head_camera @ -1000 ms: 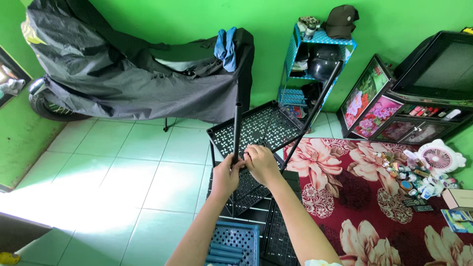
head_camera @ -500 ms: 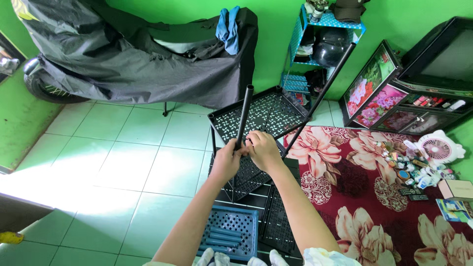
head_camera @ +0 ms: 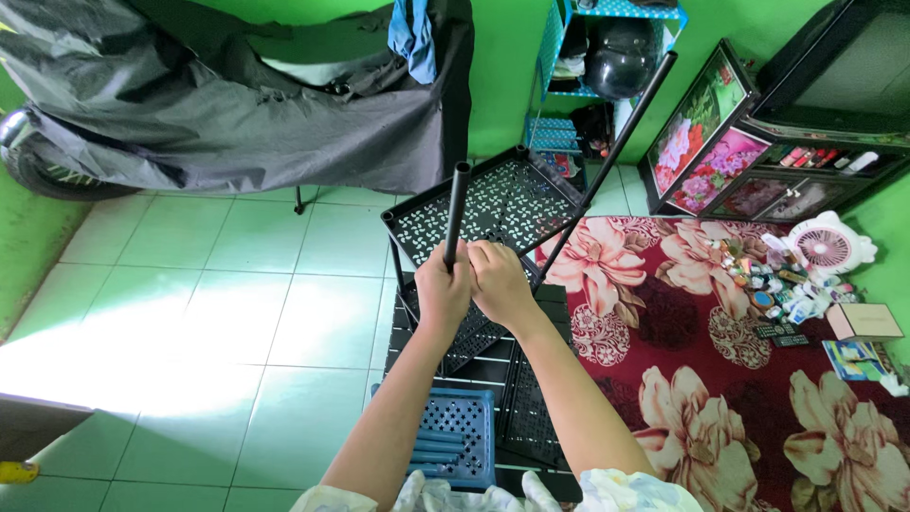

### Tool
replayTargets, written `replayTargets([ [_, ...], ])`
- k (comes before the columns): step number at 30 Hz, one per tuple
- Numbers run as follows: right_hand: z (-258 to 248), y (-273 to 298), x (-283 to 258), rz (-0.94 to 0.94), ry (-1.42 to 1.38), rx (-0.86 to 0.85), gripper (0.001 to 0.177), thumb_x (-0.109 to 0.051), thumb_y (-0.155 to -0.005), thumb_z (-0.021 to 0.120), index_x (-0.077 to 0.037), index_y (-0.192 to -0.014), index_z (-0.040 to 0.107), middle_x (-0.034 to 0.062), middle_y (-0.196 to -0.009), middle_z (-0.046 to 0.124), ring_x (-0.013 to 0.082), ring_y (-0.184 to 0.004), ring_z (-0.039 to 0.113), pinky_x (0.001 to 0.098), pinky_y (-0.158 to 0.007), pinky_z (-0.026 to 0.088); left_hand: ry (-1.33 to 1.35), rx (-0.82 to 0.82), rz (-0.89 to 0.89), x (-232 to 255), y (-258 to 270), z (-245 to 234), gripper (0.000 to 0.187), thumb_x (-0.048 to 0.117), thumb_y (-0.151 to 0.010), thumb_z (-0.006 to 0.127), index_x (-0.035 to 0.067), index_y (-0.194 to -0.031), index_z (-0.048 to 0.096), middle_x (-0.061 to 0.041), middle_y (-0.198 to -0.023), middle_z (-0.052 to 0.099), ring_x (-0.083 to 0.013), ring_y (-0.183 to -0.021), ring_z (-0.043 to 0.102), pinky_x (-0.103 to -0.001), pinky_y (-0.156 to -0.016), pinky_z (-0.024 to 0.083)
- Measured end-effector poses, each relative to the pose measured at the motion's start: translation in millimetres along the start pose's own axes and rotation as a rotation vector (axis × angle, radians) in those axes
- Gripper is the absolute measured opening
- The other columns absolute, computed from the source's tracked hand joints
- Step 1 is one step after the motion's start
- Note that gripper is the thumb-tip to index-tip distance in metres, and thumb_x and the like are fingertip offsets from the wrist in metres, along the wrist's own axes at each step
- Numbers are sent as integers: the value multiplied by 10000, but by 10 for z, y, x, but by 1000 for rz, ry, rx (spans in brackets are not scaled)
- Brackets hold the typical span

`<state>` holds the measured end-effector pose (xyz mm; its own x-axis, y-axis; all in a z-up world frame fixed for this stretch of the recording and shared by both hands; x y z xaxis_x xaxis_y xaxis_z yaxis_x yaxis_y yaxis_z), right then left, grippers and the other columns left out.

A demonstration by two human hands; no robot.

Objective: The person assembles a black plastic shelving unit by stacking perforated trays and inserting vertical support poles into the corner holes. The person aligns the trays, inserts the poles, and adjusts the structure to ensure stability.

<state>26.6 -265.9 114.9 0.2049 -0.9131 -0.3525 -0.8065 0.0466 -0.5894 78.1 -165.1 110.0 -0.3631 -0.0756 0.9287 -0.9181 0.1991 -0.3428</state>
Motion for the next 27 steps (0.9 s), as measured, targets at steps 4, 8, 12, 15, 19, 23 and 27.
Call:
replayTargets([
  [4,-4,-11,-15,-19,13,-2,193,-168,-972,558,-9,-1062,619,145,-1079,656,339,-977,621,454,-892,480,81,-41,-20,-149,-13,-8,307,204,-1026,609,21,-779,593,-6,-586,516,-75,-538,439,-286,-488,375],
  [8,-11,-23,-3,-22,6,8,205,-162,-976,550,1,-1081,617,150,-1101,651,344,-999,619,458,-906,480,101,-105,-22,-214,-61,9,226,173,-985,605,25,-817,631,1,-578,524,-67,-537,449,-291,-487,374],
  [12,30,-26,27,-15,29,-5,226,-177,-986,528,3,-1089,619,154,-1119,652,345,-1022,616,464,-930,475,126,-159,46,-256,-124,31,283,152,-1008,606,17,-761,573,12,-599,492,-57,-579,429,-289,-513,369],
  [15,59,-33,39,-7,40,-16,243,-194,-1002,510,1,-1096,623,150,-1120,653,337,-1031,620,467,-939,471,144,-189,41,-332,-165,41,281,149,-999,615,28,-752,560,30,-606,482,-48,-586,418,-281,-514,363],
  [19,78,-35,45,-3,56,-16,259,-197,-1001,503,1,-1112,626,149,-1119,651,328,-1037,619,466,-945,468,196,-269,-10,-426,-202,71,322,144,-1001,610,52,-714,499,45,-600,463,-35,-573,410,-266,-501,337],
  [23,97,-34,56,0,53,-46,244,-196,-998,503,-5,-1090,626,148,-1106,648,328,-1033,618,471,-944,469,240,-314,-39,-381,-196,87,311,142,-1004,604,69,-724,490,59,-607,472,-25,-570,418,-250,-497,339],
  [27,74,-19,57,-16,53,-39,241,-200,-1014,504,-5,-1088,624,147,-1122,648,331,-1038,617,473,-941,466,305,-376,-121,-229,-156,70,251,162,-1014,602,64,-800,516,59,-650,482,-36,-588,433,-250,-510,352],
])
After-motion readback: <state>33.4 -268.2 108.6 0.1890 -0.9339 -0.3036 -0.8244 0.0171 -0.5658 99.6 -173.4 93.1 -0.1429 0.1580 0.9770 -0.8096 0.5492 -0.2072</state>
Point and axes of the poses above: each hand's wrist, its own y-axis away from the middle knuckle, its own z-axis out of the palm, x = y × z, the point moved 8 cm from there along -y, towards the middle knuckle
